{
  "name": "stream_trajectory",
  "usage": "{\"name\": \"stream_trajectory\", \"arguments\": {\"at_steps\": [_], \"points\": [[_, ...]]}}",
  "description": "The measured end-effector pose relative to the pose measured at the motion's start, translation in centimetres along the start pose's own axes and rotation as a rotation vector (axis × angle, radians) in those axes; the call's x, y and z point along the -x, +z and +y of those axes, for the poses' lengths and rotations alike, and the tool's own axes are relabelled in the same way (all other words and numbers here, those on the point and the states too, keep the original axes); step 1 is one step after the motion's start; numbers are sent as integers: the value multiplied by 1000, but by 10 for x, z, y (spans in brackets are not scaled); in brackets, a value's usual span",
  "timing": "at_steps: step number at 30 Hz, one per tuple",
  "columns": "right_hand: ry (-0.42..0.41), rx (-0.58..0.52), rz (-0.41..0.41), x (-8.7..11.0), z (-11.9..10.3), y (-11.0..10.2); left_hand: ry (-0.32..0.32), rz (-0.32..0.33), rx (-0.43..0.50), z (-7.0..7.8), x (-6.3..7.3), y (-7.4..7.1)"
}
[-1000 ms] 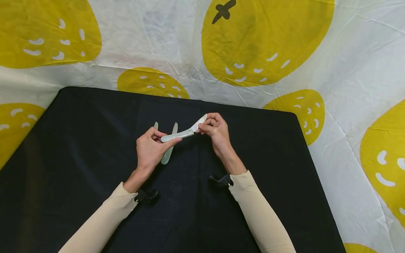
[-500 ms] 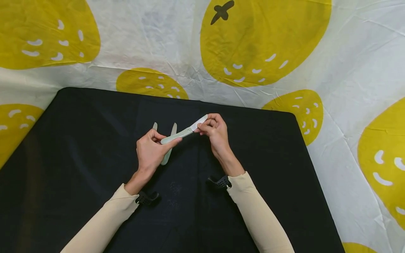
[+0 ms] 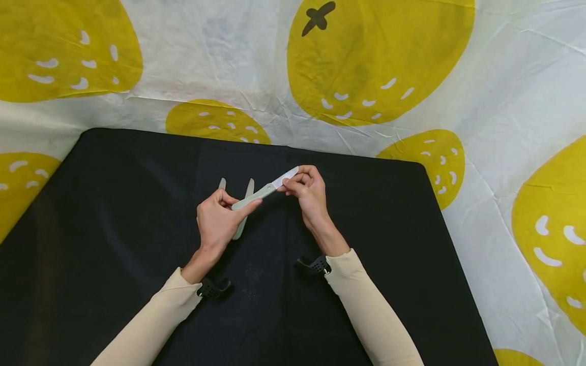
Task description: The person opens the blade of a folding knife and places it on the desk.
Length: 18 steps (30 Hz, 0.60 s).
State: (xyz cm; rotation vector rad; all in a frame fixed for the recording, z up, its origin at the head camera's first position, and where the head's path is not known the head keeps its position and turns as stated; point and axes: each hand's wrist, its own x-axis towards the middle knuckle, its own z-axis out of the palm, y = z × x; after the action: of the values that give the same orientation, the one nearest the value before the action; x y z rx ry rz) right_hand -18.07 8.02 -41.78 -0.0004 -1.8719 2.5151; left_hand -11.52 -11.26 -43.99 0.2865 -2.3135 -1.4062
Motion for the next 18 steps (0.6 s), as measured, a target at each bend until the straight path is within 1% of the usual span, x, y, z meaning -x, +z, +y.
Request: {"name": "stream_trajectory", "arguments": {"at_steps": [4,7,10,13,18], "points": [[5,6,4,0,1,0,10,-14,-31,0,0,0],[8,12,2,-2,2,0,21,-51,-62,0,0,0],[8,25,-1,-3,3,0,40,-111,-102,0,2,0],[10,54,-15,-5,4,-1,74,-177,-127,1,4,1],[10,122,-30,-9,3,-5,144,-279,-114,3,9,3]]}}
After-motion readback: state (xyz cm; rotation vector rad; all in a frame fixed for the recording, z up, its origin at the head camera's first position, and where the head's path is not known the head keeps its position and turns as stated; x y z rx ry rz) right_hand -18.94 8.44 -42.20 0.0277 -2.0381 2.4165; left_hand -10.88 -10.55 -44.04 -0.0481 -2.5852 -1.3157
